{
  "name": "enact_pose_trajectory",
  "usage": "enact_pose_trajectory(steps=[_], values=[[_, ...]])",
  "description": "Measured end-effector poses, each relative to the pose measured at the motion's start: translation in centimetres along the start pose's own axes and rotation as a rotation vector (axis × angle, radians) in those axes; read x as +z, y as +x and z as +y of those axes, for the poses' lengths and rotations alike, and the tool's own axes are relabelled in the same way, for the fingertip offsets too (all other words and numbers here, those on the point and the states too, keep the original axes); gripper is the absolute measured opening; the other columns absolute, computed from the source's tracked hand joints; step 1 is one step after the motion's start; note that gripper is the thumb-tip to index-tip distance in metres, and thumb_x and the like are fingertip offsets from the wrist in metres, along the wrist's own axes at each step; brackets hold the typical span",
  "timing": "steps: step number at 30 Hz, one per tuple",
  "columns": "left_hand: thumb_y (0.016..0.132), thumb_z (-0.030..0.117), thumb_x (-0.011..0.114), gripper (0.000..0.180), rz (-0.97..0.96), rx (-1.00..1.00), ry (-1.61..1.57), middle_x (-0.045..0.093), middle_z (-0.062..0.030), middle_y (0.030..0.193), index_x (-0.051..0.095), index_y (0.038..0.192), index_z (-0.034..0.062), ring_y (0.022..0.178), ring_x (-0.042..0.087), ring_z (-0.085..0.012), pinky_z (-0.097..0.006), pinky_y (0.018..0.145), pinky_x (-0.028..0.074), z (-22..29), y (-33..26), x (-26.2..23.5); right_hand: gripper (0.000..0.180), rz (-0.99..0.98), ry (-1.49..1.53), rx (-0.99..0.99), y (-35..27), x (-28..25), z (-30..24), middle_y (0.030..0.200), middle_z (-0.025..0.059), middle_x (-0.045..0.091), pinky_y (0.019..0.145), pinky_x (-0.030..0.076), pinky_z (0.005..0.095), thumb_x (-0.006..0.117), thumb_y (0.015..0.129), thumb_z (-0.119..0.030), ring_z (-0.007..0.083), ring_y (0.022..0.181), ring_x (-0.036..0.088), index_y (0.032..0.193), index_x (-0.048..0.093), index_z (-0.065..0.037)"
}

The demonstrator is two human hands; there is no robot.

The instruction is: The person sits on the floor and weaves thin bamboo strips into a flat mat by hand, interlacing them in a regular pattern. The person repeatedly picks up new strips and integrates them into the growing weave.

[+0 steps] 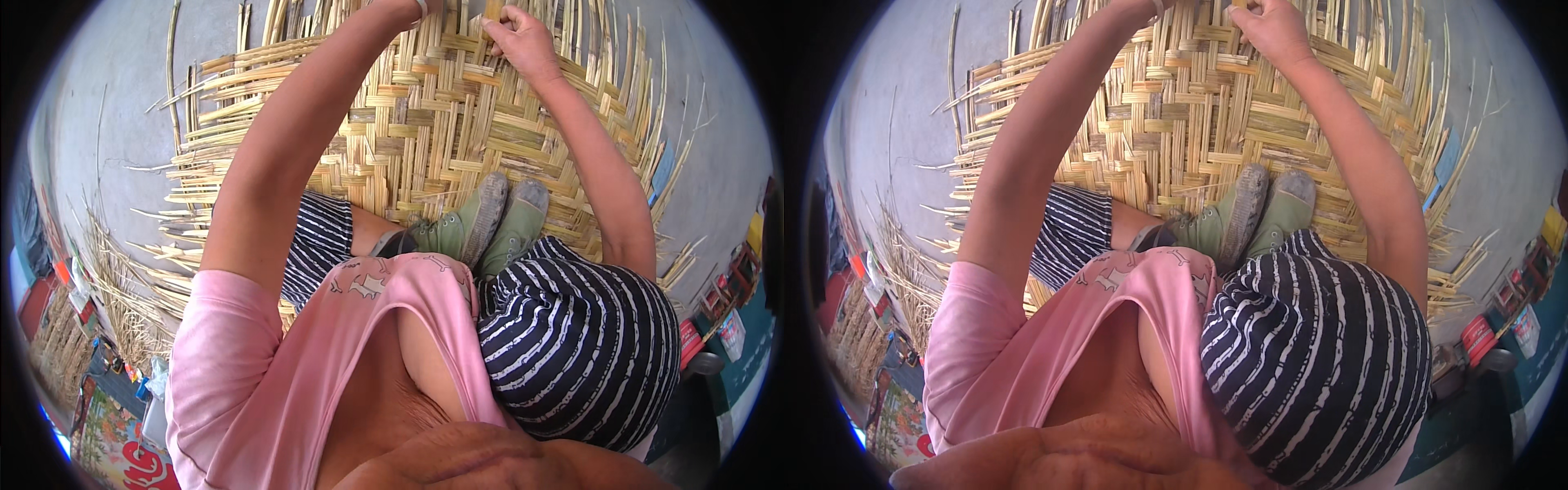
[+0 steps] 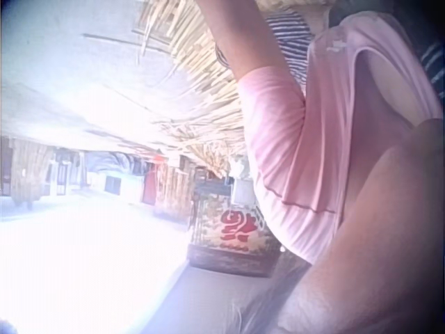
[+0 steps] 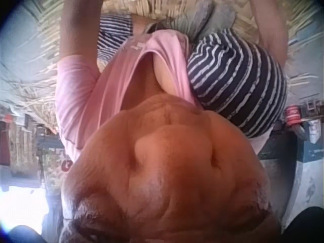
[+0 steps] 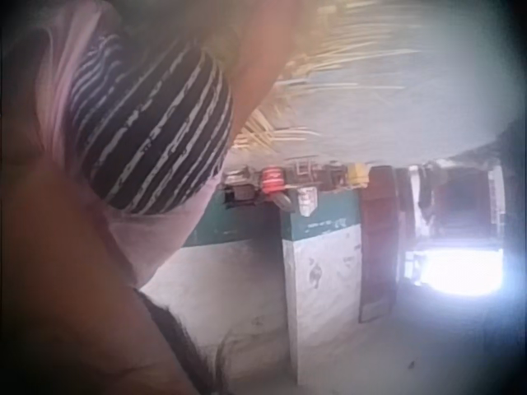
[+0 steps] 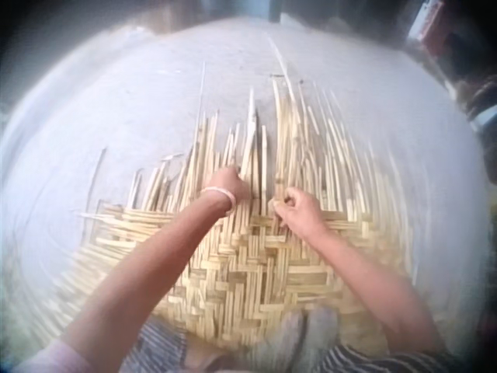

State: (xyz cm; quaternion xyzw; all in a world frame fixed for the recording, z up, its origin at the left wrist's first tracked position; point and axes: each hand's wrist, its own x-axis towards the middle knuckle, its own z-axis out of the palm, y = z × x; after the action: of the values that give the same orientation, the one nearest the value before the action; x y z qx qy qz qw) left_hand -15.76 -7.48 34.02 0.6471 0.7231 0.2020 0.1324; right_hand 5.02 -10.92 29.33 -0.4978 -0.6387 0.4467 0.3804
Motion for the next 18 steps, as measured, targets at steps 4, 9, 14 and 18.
enact_pose_trajectory(steps=[4,9,14,18], values=[[0.087,0.023,0.070,0.042,-0.147,-0.035,0.147,0.069,-0.0281,0.122,0.071,0.119,-0.0032,0.117,0.067,-0.0415,-0.045,0.098,0.054,-1.3,2.8,1.8,0.016,-0.017,-0.011,-0.004,0.1,0.1,-0.2,0.082,0.0077,0.073,0.056,0.055,0.0306,0.069,0.096,-0.016,0.0134,0.064,0.068,0.100,0.069,-0.001],[0.078,0.031,0.083,0.051,-0.352,-0.103,0.097,0.073,-0.0250,0.115,0.073,0.114,-0.0035,0.108,0.071,-0.0378,-0.044,0.089,0.057,1.0,3.0,0.6,0.020,-0.023,-0.174,0.040,0.1,-0.6,-1.5,0.082,0.0091,0.073,0.058,0.055,0.0321,0.070,0.095,-0.016,0.0138,0.065,0.068,0.106,0.068,0.000],[0.076,0.036,0.089,0.040,-0.442,-0.210,-0.246,0.070,-0.0120,0.075,0.077,0.091,0.0004,0.064,0.065,-0.0242,-0.038,0.058,0.052,-0.3,3.2,-0.5,0.025,-0.026,-0.167,0.077,1.0,0.2,-2.1,0.083,0.0097,0.072,0.059,0.055,0.0327,0.070,0.094,-0.016,0.0147,0.066,0.067,0.110,0.066,0.002],[0.081,0.030,0.086,0.028,-0.510,-0.220,-0.517,0.064,-0.0074,0.064,0.073,0.080,0.0051,0.050,0.057,-0.0186,-0.035,0.045,0.043,-2.9,3.5,0.6,0.027,-0.067,-0.140,0.090,1.5,0.4,-2.4,0.084,0.0094,0.072,0.060,0.055,0.0342,0.069,0.094,-0.016,0.0152,0.068,0.068,0.115,0.066,0.001]])
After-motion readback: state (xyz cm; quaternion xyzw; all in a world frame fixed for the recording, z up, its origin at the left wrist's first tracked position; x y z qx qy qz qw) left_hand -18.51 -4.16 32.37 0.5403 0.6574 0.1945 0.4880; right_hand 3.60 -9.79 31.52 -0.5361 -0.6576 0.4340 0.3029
